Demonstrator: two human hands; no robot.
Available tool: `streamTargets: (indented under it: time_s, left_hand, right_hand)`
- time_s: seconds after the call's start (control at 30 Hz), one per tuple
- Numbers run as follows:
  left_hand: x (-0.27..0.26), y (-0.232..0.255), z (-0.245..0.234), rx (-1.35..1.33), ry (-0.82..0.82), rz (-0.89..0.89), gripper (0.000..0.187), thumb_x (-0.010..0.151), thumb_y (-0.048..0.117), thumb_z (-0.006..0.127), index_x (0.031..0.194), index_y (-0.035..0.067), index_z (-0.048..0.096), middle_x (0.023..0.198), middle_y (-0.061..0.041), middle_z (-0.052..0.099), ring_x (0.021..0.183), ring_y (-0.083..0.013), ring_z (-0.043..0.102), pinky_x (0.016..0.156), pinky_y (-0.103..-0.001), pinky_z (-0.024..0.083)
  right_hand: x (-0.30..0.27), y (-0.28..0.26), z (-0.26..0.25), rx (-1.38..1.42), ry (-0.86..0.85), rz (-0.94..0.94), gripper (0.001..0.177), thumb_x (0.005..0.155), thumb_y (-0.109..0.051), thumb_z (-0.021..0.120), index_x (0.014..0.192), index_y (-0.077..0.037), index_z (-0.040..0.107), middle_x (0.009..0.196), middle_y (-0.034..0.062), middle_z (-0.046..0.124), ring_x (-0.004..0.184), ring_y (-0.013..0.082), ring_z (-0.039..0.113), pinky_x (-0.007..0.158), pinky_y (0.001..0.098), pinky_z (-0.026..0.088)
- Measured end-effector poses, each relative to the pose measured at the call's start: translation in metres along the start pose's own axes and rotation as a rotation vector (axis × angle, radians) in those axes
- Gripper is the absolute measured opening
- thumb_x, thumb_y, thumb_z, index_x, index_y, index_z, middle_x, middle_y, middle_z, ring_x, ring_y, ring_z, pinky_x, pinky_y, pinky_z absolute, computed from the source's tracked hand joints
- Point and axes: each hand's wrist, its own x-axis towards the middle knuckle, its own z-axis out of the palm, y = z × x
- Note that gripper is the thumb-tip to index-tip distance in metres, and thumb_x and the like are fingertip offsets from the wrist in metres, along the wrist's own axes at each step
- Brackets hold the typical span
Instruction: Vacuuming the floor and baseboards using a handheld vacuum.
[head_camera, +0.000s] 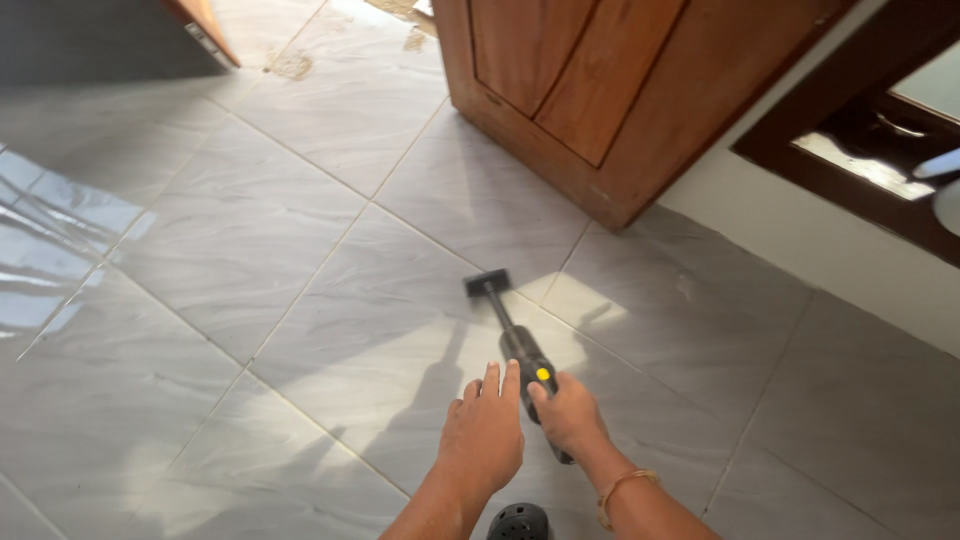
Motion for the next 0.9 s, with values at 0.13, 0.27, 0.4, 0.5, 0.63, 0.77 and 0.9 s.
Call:
streamTargets:
  time_s: [0.13,0.27,0.4,0.5,0.63,0.77,0.9]
  left_hand:
    - [-0.011,-0.014,-0.001,-0.005,-0.008,-0.042,0.085,0.087,0.008,0.067,0.157,0.005,0.021,0.159,-0.022,0.031,0.139,-0.0379,0.041,0.107,-0.051,0.043]
    - [-0.014,-0.020,-0.001,-0.014,-0.026,-0.069,0.085,0.088,0.009,0.066,0.158,0.005,0.019,0.160,-0.022,0.030,0.140,-0.0371,0.041,0.106,-0.050,0.043]
    - [-0.012,-0.022,0.004,0.014,-0.035,-0.085,0.083,0.089,0.007,0.062,0.159,0.005,0.017,0.161,-0.022,0.028,0.139,-0.0353,0.041,0.105,-0.049,0.044]
    - [-0.013,-0.018,0.002,0.007,-0.044,-0.091,0.083,0.090,0.006,0.061,0.159,0.005,0.016,0.162,-0.023,0.027,0.139,-0.0346,0.041,0.106,-0.048,0.044]
    - [-0.015,-0.012,0.001,-0.017,-0.048,-0.080,0.083,0.090,0.007,0.061,0.160,0.004,0.016,0.161,-0.024,0.027,0.138,-0.0351,0.042,0.106,-0.047,0.044]
    - [-0.015,-0.013,0.010,-0.021,-0.022,-0.063,0.082,0.090,0.007,0.061,0.159,0.003,0.017,0.161,-0.024,0.028,0.137,-0.0360,0.043,0.106,-0.048,0.044]
    - [-0.020,-0.013,0.010,-0.036,-0.007,-0.063,0.081,0.089,0.006,0.062,0.158,0.003,0.019,0.160,-0.024,0.029,0.138,-0.0364,0.042,0.104,-0.048,0.045]
  right_hand:
    - [-0.023,-0.032,-0.002,-0.078,-0.177,0.042,0.043,0.092,-0.046,0.063,0.110,-0.007,0.067,0.100,0.0157,0.075,0.095,0.0333,0.074,0.084,0.0466,0.057]
    - [-0.010,-0.015,-0.014,-0.136,-0.108,0.011,0.043,0.092,-0.047,0.063,0.115,-0.011,0.065,0.098,0.0177,0.075,0.094,0.0366,0.072,0.084,0.0488,0.056]
    - [0.026,0.028,-0.037,-0.177,0.040,0.082,0.046,0.095,-0.048,0.062,0.117,-0.008,0.063,0.097,0.0184,0.073,0.089,0.0359,0.074,0.079,0.0492,0.059]
    - [0.042,0.049,-0.059,-0.177,0.114,0.093,0.047,0.097,-0.047,0.061,0.115,-0.004,0.064,0.095,0.0193,0.073,0.087,0.0359,0.073,0.077,0.0491,0.058]
    - [0.028,0.032,-0.090,-0.085,0.134,0.222,0.048,0.100,-0.045,0.058,0.114,0.001,0.063,0.095,0.0204,0.073,0.085,0.0361,0.075,0.077,0.0496,0.058]
    - [0.023,0.036,-0.064,0.018,0.128,0.256,0.049,0.100,-0.044,0.058,0.114,0.003,0.063,0.095,0.0228,0.074,0.084,0.0392,0.077,0.079,0.0509,0.059]
    - [0.019,0.054,-0.008,-0.051,0.128,0.119,0.050,0.097,-0.046,0.060,0.115,0.001,0.063,0.099,0.0223,0.072,0.092,0.0401,0.072,0.082,0.0506,0.057]
